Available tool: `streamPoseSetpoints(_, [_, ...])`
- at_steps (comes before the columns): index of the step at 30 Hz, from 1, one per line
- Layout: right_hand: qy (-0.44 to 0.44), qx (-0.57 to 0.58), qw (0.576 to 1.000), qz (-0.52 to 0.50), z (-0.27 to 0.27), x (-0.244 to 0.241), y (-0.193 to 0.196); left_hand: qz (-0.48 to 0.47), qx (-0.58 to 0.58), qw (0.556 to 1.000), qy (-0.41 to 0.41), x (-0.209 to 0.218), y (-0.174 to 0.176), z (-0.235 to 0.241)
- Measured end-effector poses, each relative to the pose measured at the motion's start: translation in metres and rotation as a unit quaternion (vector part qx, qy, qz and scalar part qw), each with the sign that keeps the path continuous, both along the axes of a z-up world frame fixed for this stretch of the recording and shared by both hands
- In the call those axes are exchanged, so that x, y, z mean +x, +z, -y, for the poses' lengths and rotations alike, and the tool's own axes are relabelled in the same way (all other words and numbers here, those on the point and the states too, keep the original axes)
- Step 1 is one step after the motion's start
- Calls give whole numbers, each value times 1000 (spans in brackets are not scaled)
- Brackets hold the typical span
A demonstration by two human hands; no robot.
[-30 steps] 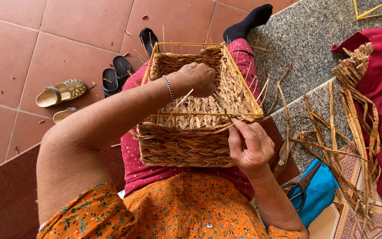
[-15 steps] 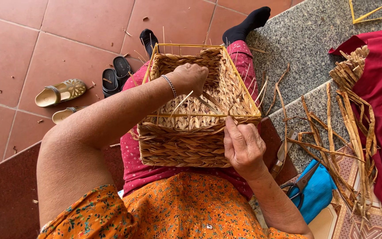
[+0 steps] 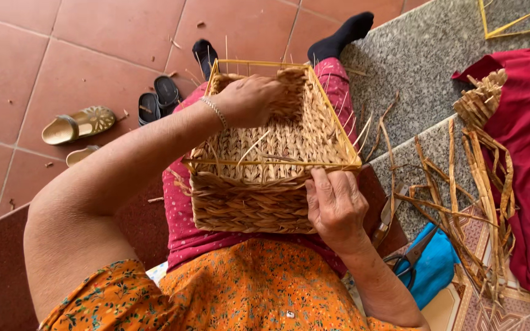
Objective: The person weaves a rectangular basket by hand, interlacing dried plant strips through a rigid frame. They repeatedly pull and tuck the strips to build up the basket walls, occasionally adjusting the frame and trimming excess material.
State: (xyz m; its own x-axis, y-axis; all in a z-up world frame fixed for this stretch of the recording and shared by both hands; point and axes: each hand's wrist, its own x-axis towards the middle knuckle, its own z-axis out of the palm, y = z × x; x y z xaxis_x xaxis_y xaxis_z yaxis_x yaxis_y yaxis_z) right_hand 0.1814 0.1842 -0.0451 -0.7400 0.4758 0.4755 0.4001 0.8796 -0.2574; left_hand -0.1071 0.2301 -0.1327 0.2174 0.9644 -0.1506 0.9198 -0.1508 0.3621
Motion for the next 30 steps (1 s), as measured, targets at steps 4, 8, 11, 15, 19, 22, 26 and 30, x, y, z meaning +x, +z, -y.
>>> streamPoseSetpoints(4, [-15,2,999,33,-2,-3,5,401,-113,891,-183,35,15,-7])
streamPoseSetpoints(8, [-10,-16,999,31,-3,0,6,528,-265,782,-199,57,23,-3])
streamPoseSetpoints(11, [-2,-30,1000,-9,-2,5,-2,533,-286,786,-131,57,28,2])
streamPoseSetpoints(15, [-1,-134,984,-117,-5,16,-17,508,-318,799,-44,53,27,8])
streamPoseSetpoints(19, [-29,-125,974,-188,-17,39,-21,383,-264,885,-14,46,11,6])
streamPoseSetpoints(22, [-46,-153,974,-160,-31,51,-19,288,-152,938,-118,34,-7,6])
streamPoseSetpoints(26, [-28,-326,931,-164,-34,52,-15,224,59,917,-324,24,-8,15])
streamPoseSetpoints(30, [-6,-278,950,-141,-43,43,-11,446,-350,820,76,22,21,36])
